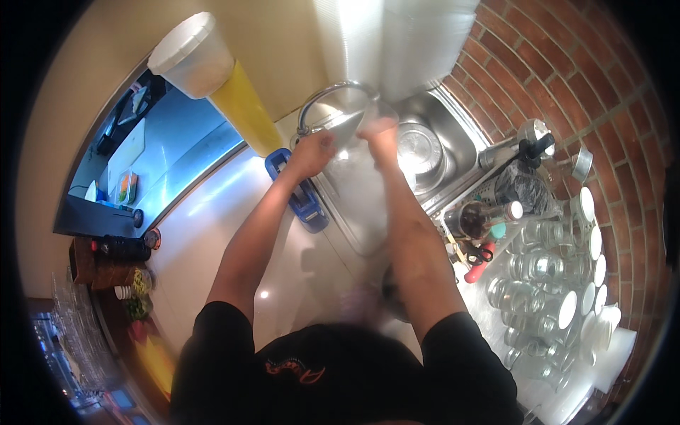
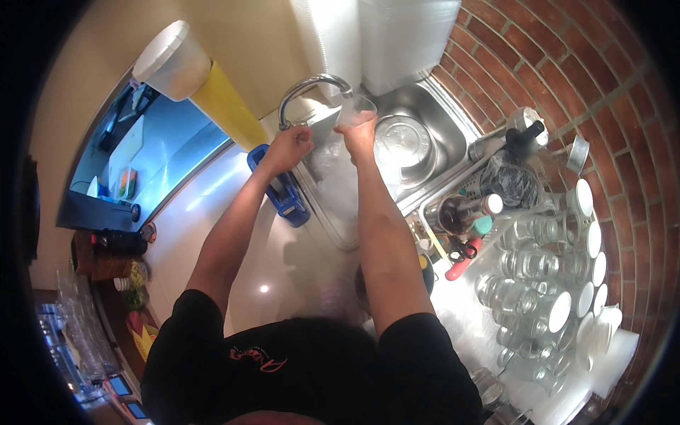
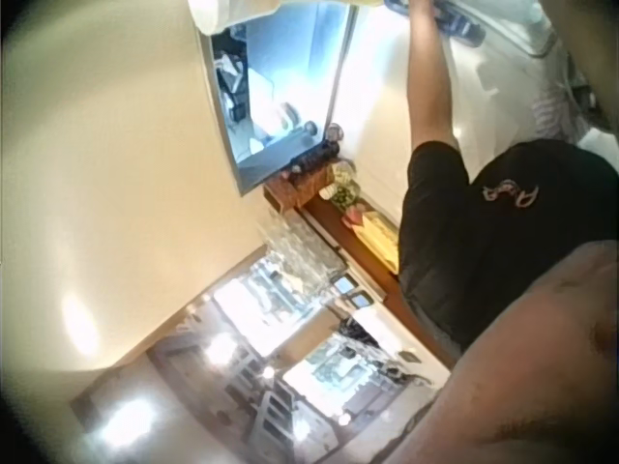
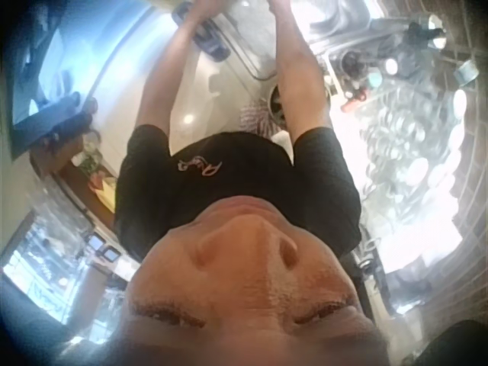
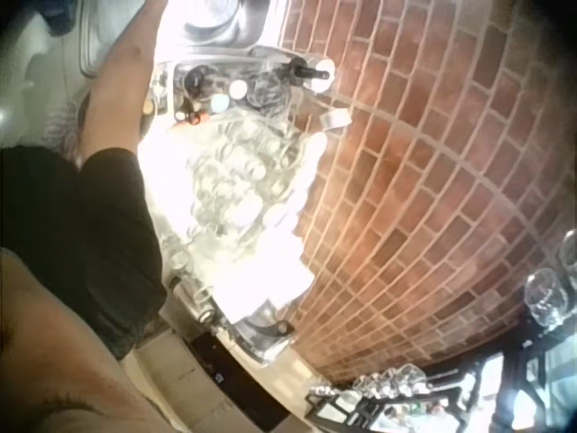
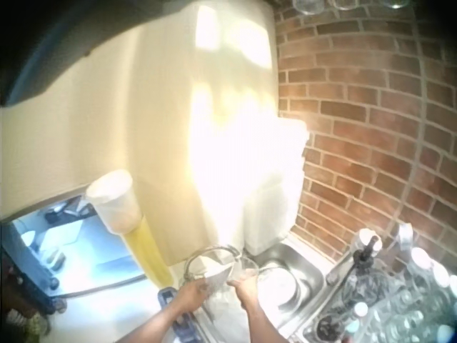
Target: The person washes their hands in a sink, pours hot water from a kettle into a glass, and wipes the counter with a cloth. They then open a packet and stir the contents into the glass using a spoon.
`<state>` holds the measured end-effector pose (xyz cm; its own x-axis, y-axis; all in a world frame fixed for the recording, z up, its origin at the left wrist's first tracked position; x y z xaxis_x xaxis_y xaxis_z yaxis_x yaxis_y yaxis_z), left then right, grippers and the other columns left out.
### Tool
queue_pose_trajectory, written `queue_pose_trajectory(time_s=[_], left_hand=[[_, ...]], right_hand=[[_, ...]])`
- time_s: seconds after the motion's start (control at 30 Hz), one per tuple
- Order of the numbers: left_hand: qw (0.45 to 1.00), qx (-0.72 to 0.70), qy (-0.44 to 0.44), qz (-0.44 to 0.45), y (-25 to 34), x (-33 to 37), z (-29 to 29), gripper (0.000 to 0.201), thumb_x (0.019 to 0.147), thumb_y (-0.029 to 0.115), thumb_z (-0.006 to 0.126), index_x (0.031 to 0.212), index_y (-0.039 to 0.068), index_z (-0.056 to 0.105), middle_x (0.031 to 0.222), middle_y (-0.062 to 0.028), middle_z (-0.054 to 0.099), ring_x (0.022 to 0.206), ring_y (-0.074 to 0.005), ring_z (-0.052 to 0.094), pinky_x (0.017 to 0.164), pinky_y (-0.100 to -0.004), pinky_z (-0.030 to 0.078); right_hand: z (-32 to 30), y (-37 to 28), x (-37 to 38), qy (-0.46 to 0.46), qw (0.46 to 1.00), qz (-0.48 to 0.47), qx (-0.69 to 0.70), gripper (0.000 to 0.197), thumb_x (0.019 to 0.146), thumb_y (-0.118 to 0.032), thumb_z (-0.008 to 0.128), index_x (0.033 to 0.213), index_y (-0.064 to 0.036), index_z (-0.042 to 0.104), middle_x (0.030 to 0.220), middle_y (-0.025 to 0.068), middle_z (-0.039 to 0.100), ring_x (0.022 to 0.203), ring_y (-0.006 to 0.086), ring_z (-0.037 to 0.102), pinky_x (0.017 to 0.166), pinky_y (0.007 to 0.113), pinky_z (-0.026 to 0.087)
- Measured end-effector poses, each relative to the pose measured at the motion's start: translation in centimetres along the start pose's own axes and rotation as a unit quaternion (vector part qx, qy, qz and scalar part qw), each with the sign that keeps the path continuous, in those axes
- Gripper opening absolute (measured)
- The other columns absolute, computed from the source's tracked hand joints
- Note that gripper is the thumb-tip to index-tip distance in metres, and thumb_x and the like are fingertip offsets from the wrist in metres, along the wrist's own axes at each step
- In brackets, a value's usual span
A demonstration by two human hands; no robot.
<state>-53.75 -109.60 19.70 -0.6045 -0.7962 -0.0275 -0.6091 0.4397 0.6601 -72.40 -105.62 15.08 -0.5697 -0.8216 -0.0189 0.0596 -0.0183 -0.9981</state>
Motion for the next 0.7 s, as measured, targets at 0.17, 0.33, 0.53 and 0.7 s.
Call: queue_pose_trajectory(time_s=[0.17,0.33,0.53,0.7], left_hand=[[0.971,0.102,0.166,0.141,0.4,-3.7,-0.1,0.053,0.081,0.036,0.067,0.119,0.003,0.053,0.113,-0.0165,0.060,0.096,-0.0286,0.062,0.088,-0.0359,0.047],[0.977,-0.125,0.095,0.144,8.5,-1.1,1.5,0.034,0.078,0.022,0.069,0.105,0.004,0.060,0.082,-0.0163,0.063,0.076,-0.0283,0.063,0.072,-0.0378,0.049],[0.998,0.040,0.030,0.044,2.9,-4.2,1.4,0.036,0.074,-0.002,0.046,0.106,0.004,0.061,0.101,-0.0209,0.062,0.097,-0.0371,0.058,0.084,-0.0454,0.045],[0.996,0.039,0.063,0.045,-0.3,-7.3,-0.3,0.046,0.082,0.022,0.060,0.125,0.006,0.050,0.125,-0.0172,0.052,0.118,-0.0327,0.047,0.101,-0.0404,0.036]], right_hand=[[2.3,4.5,0.8,-0.052,0.942,0.244,0.222,0.081,0.075,-0.047,0.070,0.132,-0.0011,0.036,0.112,0.0180,0.052,0.101,0.0275,0.053,0.080,0.043,0.048],[-2.8,8.8,9.3,-0.116,0.919,0.148,0.348,0.061,0.090,-0.063,0.033,0.134,-0.0212,0.037,0.124,0.0204,0.050,0.103,0.0381,0.054,0.078,0.053,0.047],[0.7,4.3,3.5,-0.056,0.964,0.116,0.232,0.064,0.076,-0.026,0.071,0.129,-0.0043,0.041,0.116,0.0165,0.055,0.100,0.0286,0.056,0.082,0.038,0.048],[2.1,-0.6,0.4,-0.026,0.996,-0.052,0.068,0.080,0.061,-0.002,0.074,0.131,-0.0091,0.037,0.128,0.0121,0.046,0.108,0.0230,0.050,0.091,0.036,0.041]])
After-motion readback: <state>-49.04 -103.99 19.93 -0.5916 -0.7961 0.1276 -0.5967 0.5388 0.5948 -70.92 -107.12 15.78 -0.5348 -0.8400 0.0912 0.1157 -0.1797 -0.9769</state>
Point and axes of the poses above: each hand's wrist, its own x-axis towards the middle knuckle, its own z-axis out of the palm, y = z × x, the point moved 6 cm from there along x, towards the middle knuckle
